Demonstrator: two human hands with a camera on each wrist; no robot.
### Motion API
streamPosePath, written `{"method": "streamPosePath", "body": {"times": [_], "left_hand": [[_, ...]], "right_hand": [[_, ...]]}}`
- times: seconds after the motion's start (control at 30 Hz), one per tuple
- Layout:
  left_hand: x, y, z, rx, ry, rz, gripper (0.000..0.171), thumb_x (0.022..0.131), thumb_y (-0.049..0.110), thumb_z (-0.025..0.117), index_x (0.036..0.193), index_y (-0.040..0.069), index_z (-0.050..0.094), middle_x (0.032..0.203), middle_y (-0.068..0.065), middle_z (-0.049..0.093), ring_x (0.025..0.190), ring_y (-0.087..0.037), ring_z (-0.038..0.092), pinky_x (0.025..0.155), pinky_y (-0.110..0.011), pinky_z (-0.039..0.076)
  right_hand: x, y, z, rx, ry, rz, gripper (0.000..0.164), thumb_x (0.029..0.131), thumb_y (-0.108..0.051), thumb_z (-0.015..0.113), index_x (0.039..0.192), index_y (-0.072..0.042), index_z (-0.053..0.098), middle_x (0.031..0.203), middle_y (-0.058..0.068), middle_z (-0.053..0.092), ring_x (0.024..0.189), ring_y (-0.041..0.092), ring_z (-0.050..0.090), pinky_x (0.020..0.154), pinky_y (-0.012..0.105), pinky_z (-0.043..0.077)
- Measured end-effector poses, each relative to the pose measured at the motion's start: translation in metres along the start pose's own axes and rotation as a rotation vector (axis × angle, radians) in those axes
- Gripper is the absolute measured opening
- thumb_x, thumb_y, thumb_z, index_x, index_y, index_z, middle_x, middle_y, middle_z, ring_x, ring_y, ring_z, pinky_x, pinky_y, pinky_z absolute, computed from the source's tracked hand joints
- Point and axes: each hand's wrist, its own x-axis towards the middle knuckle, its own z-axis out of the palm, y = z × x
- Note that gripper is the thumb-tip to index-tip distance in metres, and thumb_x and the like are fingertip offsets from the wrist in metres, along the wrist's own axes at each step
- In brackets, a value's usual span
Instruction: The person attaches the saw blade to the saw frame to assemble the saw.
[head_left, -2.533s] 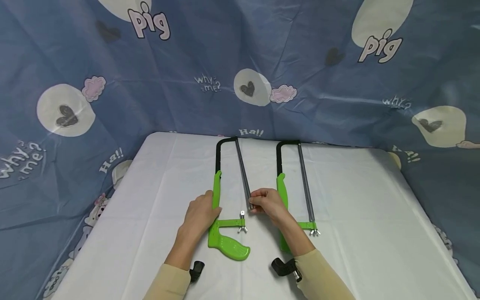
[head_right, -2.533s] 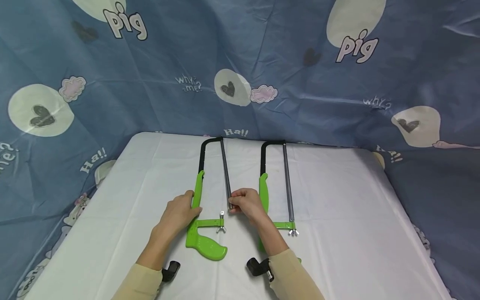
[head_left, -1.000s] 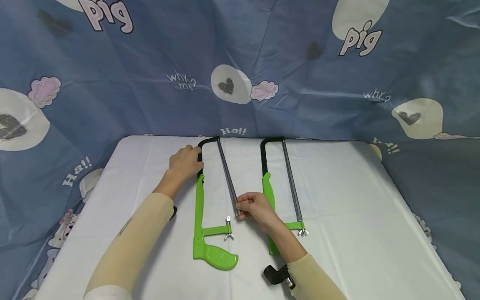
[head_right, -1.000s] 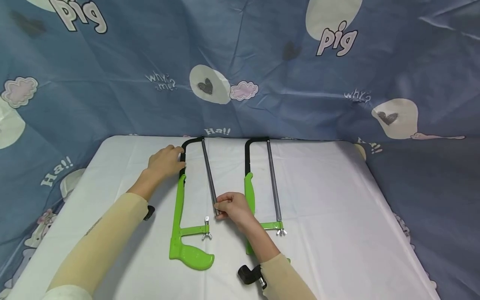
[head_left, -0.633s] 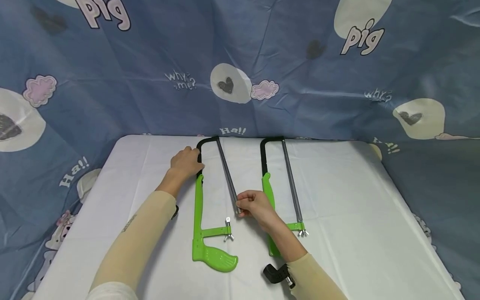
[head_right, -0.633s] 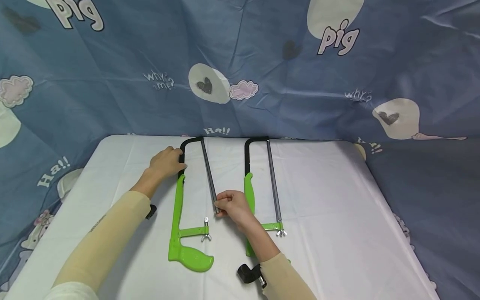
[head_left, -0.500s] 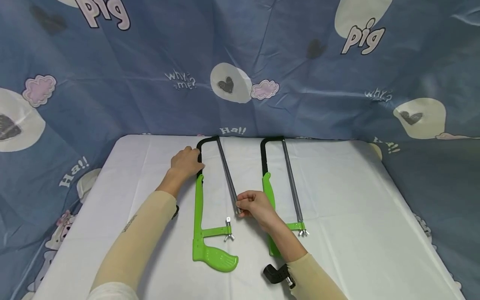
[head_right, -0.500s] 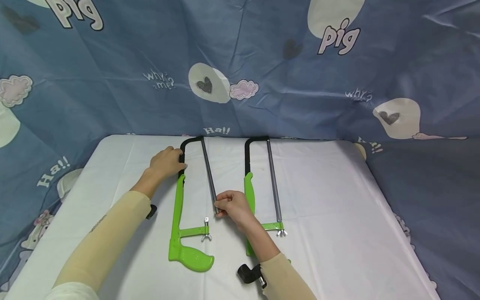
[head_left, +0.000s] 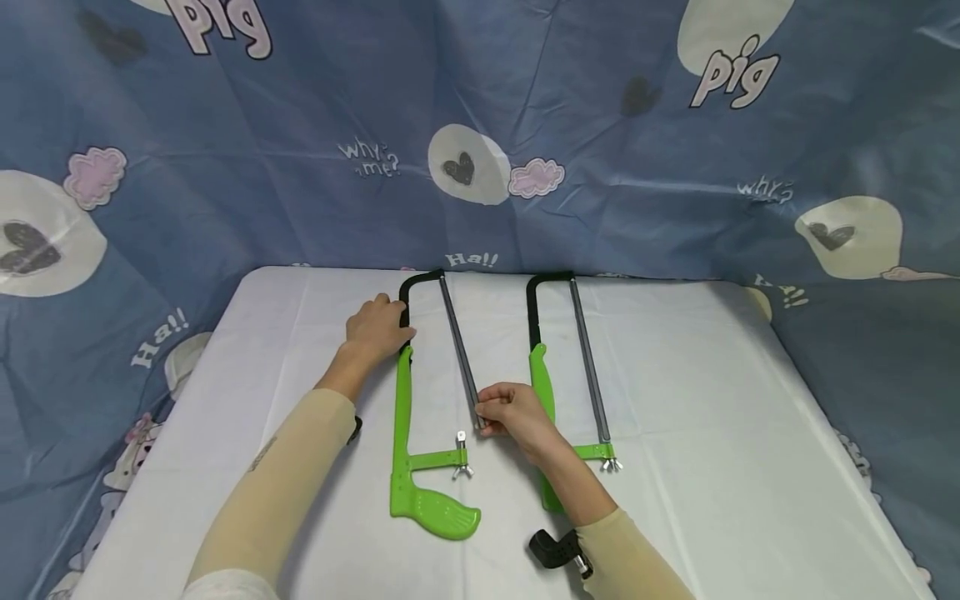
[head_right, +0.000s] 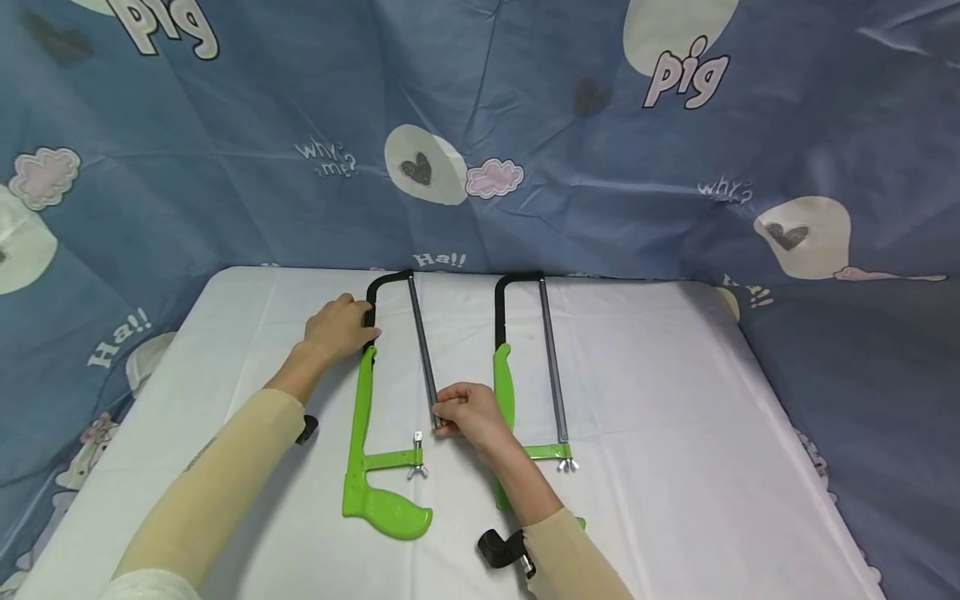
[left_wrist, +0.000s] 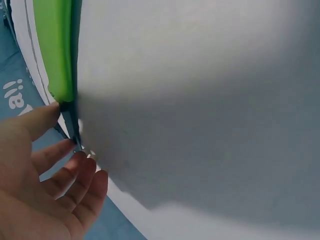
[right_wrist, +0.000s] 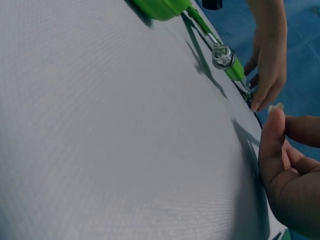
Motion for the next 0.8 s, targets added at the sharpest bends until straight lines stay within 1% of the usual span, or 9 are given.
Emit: {"method": "streamPosePath", "body": {"times": [0.17, 0.3, 0.47, 0.63, 0.7, 0.8], "left_hand": [[-0.006, -0.002, 0.003, -0.022, 0.018, 0.001, 0.056, 0.094, 0.035, 0.061, 0.141, 0.007, 0.053, 0.13, -0.02, 0.051, 0.116, -0.039, 0.053, 0.09, -0.057, 0.051], [-0.009, -0.005, 0.003, -0.028, 0.025, 0.006, 0.055, 0.094, 0.035, 0.061, 0.142, 0.008, 0.053, 0.13, -0.018, 0.052, 0.116, -0.037, 0.054, 0.09, -0.056, 0.052], [-0.015, -0.009, 0.001, -0.047, -0.015, 0.002, 0.059, 0.095, 0.036, 0.06, 0.146, 0.009, 0.049, 0.139, -0.018, 0.048, 0.125, -0.038, 0.05, 0.096, -0.057, 0.049], [-0.02, -0.009, -0.005, -0.071, -0.061, 0.032, 0.061, 0.095, 0.038, 0.062, 0.147, 0.009, 0.047, 0.147, -0.02, 0.042, 0.132, -0.041, 0.045, 0.101, -0.06, 0.046], [-0.021, -0.01, -0.006, -0.073, -0.072, 0.046, 0.063, 0.094, 0.039, 0.063, 0.147, 0.008, 0.048, 0.148, -0.021, 0.042, 0.132, -0.042, 0.046, 0.101, -0.06, 0.046], [-0.023, -0.011, -0.007, -0.07, -0.082, 0.055, 0.064, 0.093, 0.039, 0.065, 0.146, 0.007, 0.049, 0.143, -0.021, 0.046, 0.127, -0.04, 0.049, 0.099, -0.058, 0.048]], "right_hand": [[0.0, 0.001, 0.0, -0.001, 0.001, 0.0, 0.025, 0.088, 0.003, 0.063, 0.112, 0.013, 0.061, 0.078, 0.004, 0.062, 0.056, 0.01, 0.061, 0.058, 0.022, 0.055], [0.0, 0.001, 0.001, 0.005, -0.004, 0.004, 0.025, 0.089, 0.003, 0.064, 0.112, 0.012, 0.061, 0.078, 0.003, 0.062, 0.057, 0.01, 0.061, 0.059, 0.023, 0.056], [0.0, 0.0, 0.002, 0.015, -0.013, 0.011, 0.025, 0.088, 0.002, 0.064, 0.111, 0.012, 0.061, 0.078, 0.004, 0.062, 0.057, 0.011, 0.06, 0.058, 0.023, 0.055], [0.0, -0.001, 0.003, 0.019, -0.015, 0.004, 0.026, 0.087, 0.002, 0.064, 0.111, 0.013, 0.06, 0.076, 0.003, 0.06, 0.055, 0.01, 0.057, 0.055, 0.023, 0.055], [-0.001, 0.0, 0.004, 0.022, -0.021, 0.008, 0.027, 0.087, 0.002, 0.063, 0.112, 0.012, 0.059, 0.076, 0.003, 0.061, 0.054, 0.01, 0.057, 0.055, 0.023, 0.055], [-0.001, 0.001, 0.005, 0.028, -0.038, 0.018, 0.028, 0.087, 0.002, 0.064, 0.113, 0.012, 0.059, 0.074, 0.003, 0.061, 0.054, 0.01, 0.057, 0.054, 0.023, 0.054]]}}
